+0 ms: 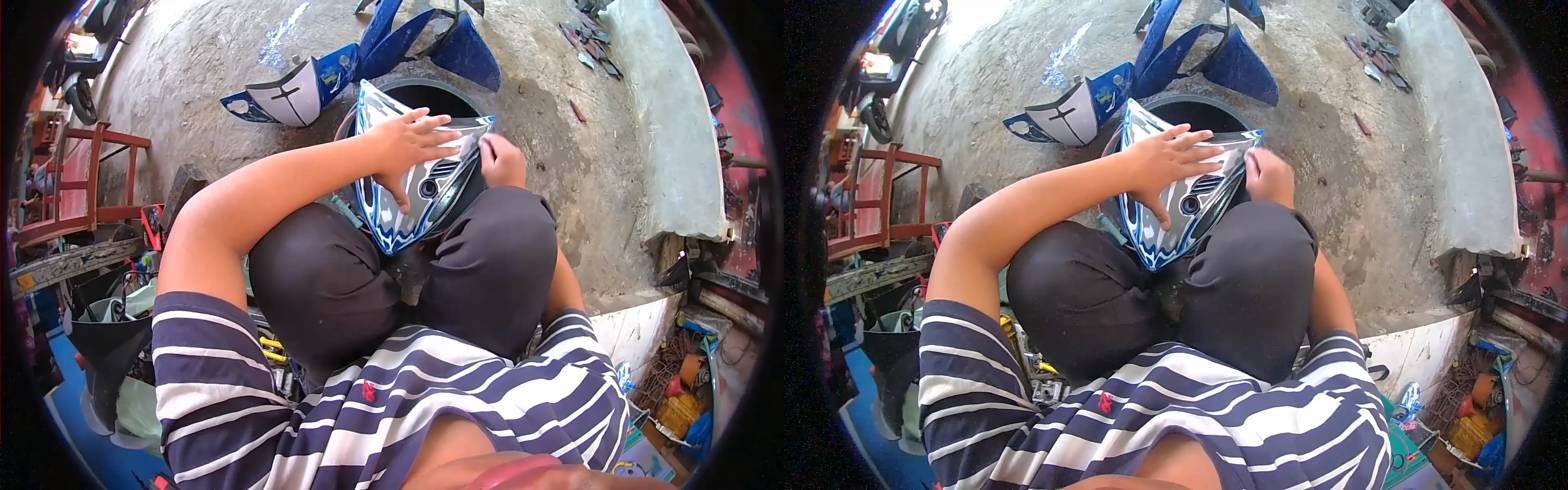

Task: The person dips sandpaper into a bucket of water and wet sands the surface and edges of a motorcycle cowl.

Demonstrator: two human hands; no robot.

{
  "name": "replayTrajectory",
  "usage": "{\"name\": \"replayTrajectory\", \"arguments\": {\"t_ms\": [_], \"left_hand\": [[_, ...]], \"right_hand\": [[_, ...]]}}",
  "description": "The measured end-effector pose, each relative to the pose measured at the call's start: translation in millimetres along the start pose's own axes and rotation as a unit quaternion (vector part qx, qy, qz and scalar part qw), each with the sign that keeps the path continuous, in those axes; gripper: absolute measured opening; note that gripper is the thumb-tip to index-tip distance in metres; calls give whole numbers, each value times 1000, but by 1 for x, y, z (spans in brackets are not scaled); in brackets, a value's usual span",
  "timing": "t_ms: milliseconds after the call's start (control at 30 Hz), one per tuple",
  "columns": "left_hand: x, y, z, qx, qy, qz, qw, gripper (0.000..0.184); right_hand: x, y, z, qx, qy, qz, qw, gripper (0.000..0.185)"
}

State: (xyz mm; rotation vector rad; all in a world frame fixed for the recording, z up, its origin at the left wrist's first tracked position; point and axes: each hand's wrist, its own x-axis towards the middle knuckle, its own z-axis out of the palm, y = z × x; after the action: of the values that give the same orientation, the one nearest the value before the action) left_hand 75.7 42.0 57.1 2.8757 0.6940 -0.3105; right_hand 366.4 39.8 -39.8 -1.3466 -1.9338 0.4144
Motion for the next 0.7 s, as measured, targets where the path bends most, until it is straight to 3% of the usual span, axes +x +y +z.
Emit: {"name": "replayTrajectory", "arguments": {"t_ms": [133, 267, 400, 700], "left_hand": [[0, 0, 2, -7, 4, -1, 1000, 150], [1, 0, 1, -3, 3, 0, 1000, 151], [1, 0, 1, -4, -3, 0, 1000, 151], [1, 0, 1, -3, -9, -3, 1000, 151]], "right_hand": [[5, 3, 3, -1, 9, -29, 1000, 12], [30, -1, 4, -35, 17, 20, 999, 12], [3, -2, 4, -13, 13, -18, 1000, 12], [18, 1, 10, -2, 37, 31, 999, 12]]}}
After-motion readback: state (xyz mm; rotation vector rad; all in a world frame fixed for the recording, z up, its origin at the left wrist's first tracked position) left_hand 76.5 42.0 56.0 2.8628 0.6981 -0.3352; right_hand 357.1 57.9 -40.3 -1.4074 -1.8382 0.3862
